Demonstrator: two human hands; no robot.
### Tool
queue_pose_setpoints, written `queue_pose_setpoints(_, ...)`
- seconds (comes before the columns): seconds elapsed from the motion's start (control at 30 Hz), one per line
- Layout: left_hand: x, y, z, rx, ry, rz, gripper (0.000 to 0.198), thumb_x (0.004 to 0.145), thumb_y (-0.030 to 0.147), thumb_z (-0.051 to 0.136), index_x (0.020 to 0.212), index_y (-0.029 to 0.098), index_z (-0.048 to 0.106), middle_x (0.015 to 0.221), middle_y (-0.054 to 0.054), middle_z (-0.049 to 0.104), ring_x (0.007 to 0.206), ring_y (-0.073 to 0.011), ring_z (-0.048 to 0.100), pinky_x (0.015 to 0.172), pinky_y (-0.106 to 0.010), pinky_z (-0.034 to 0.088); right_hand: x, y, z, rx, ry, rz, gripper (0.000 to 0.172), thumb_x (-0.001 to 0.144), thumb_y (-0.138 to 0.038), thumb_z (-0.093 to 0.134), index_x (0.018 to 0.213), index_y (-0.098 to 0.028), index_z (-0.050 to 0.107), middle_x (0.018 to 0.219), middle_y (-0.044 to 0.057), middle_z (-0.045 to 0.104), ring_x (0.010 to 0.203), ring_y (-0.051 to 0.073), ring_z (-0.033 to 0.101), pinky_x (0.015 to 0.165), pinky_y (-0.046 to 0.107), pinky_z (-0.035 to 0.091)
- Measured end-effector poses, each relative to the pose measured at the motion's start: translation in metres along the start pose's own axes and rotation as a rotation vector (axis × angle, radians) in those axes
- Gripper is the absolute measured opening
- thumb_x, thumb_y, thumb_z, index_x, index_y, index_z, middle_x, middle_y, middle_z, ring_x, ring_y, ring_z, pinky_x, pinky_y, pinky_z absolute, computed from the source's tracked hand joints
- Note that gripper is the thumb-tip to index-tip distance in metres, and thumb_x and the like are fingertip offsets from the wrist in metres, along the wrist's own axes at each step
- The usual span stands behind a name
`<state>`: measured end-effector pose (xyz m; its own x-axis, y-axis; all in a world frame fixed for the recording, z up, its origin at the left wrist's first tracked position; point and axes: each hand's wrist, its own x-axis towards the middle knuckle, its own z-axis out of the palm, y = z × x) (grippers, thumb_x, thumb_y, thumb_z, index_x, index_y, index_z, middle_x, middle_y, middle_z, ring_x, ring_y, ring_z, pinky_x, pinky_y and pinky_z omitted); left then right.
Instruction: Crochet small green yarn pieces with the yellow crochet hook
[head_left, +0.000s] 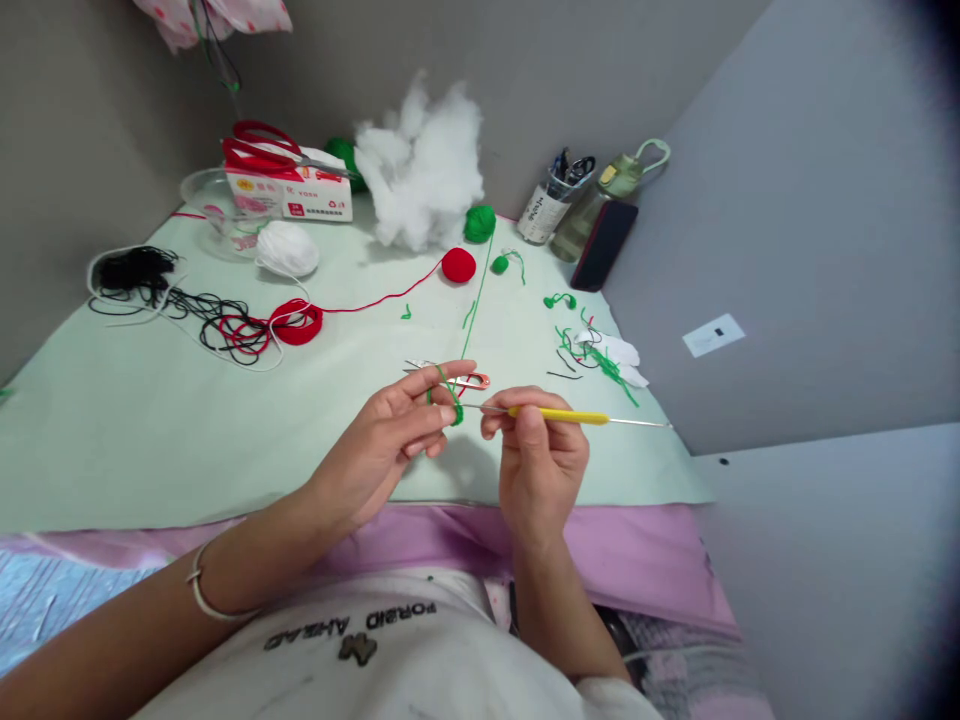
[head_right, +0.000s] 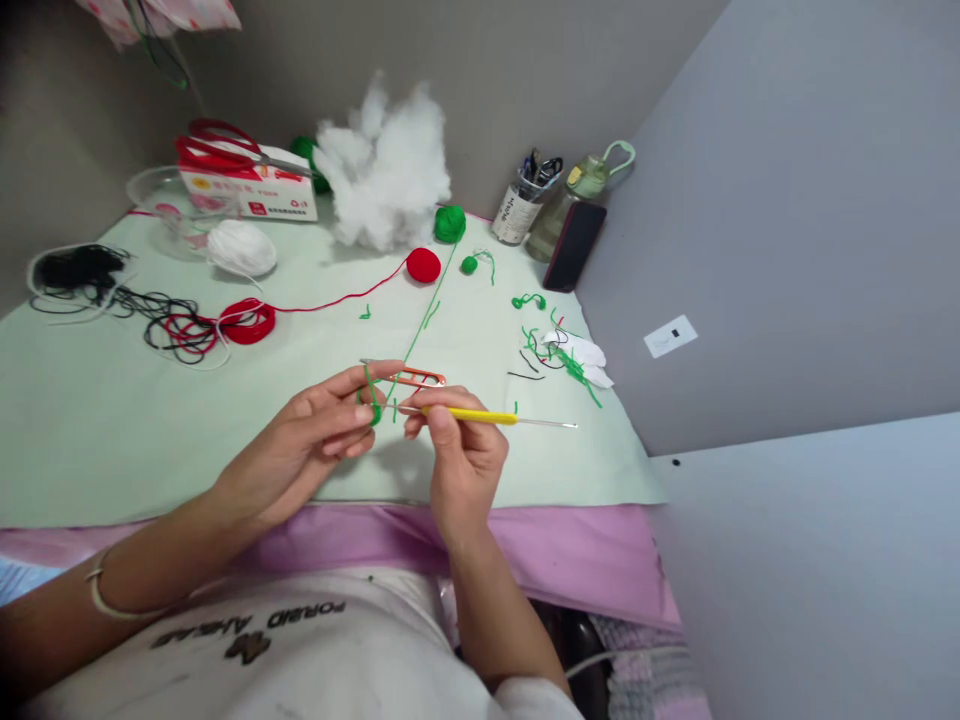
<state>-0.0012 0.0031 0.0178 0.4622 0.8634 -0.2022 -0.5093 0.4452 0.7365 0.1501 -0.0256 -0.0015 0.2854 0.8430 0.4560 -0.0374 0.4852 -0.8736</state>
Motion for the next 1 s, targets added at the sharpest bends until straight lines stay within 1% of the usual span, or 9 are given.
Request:
queue_pose_setpoints(0.1, -0.002, -0.003, 0.001, 0.153, 0.011, 0.057, 0.036, 0.088, 0.019, 0.076, 0.123, 0.027, 0.079, 0.085, 0.002, 0.059, 0.062, -0.0065, 0.04, 0.057, -0.018, 0.038, -0.001, 0.0, 0.001, -0.076, -0.074, -0.001, 0.015, 0.1, -0.024, 0.065, 0.098, -0.025, 0.08, 0.093, 0.003, 0.079, 0.083, 0.015, 0.071, 0.071, 0.029, 0.058)
queue_pose_setpoints(0.17, -0.003, -0.003, 0.0, 0.191, 0.02, 0.062, 0.036, 0.088, 0.02, 0.076, 0.123, 0.026, 0.079, 0.086, 0.001, 0.058, 0.066, -0.0082, 0.042, 0.059, -0.02, 0.038, 0.0, 0.002, 0.0, -0.096, -0.062, 0.023, 0.015, 0.1, -0.026, 0.064, 0.098, -0.024, 0.079, 0.093, 0.004, 0.08, 0.079, 0.015, 0.071, 0.072, 0.03, 0.059)
queue_pose_setpoints(0.3, -0.003, 0.0, -0.001, 0.202, 0.02, 0.046, 0.035, 0.088, 0.02, 0.073, 0.122, 0.023, 0.08, 0.083, 0.002, 0.054, 0.065, -0.0096, 0.038, 0.06, -0.023, 0.038, 0.003, 0.003, -0.003, 0.0, -0.047, 0.136, 0.021, 0.102, -0.035, 0.06, 0.094, -0.021, 0.073, 0.088, 0.004, 0.079, 0.068, 0.014, 0.07, 0.065, 0.03, 0.06)
queue_pose_setpoints(0.37, -0.003, 0.002, -0.002, 0.21, 0.023, 0.05, 0.034, 0.088, 0.02, 0.072, 0.121, 0.023, 0.08, 0.083, 0.001, 0.054, 0.065, -0.0103, 0.039, 0.061, -0.024, 0.038, 0.003, 0.0, -0.004, 0.003, -0.06, 0.141, 0.022, 0.104, -0.036, 0.058, 0.095, -0.021, 0.071, 0.087, 0.004, 0.079, 0.067, 0.014, 0.071, 0.064, 0.03, 0.061)
queue_pose_setpoints(0.57, -0.005, 0.002, -0.005, 0.278, 0.031, 0.126, 0.03, 0.092, 0.024, 0.07, 0.12, 0.027, 0.081, 0.085, 0.0, 0.055, 0.075, -0.0137, 0.05, 0.07, -0.025, 0.044, -0.004, -0.011, -0.004, -0.282, -0.088, -0.131, 0.02, 0.105, -0.023, 0.054, 0.106, -0.025, 0.074, 0.097, 0.003, 0.079, 0.073, 0.014, 0.074, 0.068, 0.031, 0.064)
queue_pose_setpoints(0.7, -0.005, 0.001, -0.005, 0.337, 0.044, 0.172, 0.031, 0.092, 0.023, 0.071, 0.12, 0.027, 0.081, 0.085, -0.001, 0.059, 0.075, -0.0147, 0.052, 0.072, -0.027, 0.046, -0.007, -0.012, -0.003, -0.361, -0.108, -0.236, 0.024, 0.105, -0.02, 0.051, 0.112, -0.027, 0.073, 0.098, 0.002, 0.079, 0.074, 0.015, 0.075, 0.067, 0.032, 0.064)
queue_pose_setpoints(0.77, -0.005, 0.001, -0.004, 0.35, 0.039, 0.181, 0.03, 0.092, 0.022, 0.07, 0.12, 0.028, 0.081, 0.085, 0.0, 0.06, 0.074, -0.0143, 0.053, 0.073, -0.027, 0.047, -0.008, -0.012, -0.003, -0.361, -0.105, -0.249, 0.025, 0.105, -0.019, 0.051, 0.114, -0.027, 0.073, 0.099, 0.002, 0.079, 0.075, 0.015, 0.075, 0.067, 0.032, 0.064)
queue_pose_setpoints(0.9, -0.005, 0.001, -0.005, 0.336, 0.014, 0.188, 0.03, 0.093, 0.025, 0.07, 0.121, 0.029, 0.08, 0.087, 0.0, 0.06, 0.076, -0.0142, 0.055, 0.073, -0.027, 0.048, -0.008, -0.012, -0.004, -0.321, -0.089, -0.172, 0.025, 0.106, -0.017, 0.049, 0.112, -0.027, 0.072, 0.101, 0.002, 0.077, 0.075, 0.014, 0.076, 0.069, 0.032, 0.064)
queue_pose_setpoints(1.0, -0.006, 0.001, -0.006, 0.352, 0.021, 0.193, 0.028, 0.094, 0.025, 0.07, 0.119, 0.029, 0.081, 0.087, 0.001, 0.061, 0.075, -0.0132, 0.055, 0.074, -0.026, 0.048, -0.007, -0.012, -0.004, -0.369, -0.121, -0.214, 0.026, 0.105, -0.017, 0.05, 0.115, -0.027, 0.071, 0.101, 0.002, 0.078, 0.077, 0.015, 0.076, 0.069, 0.032, 0.064)
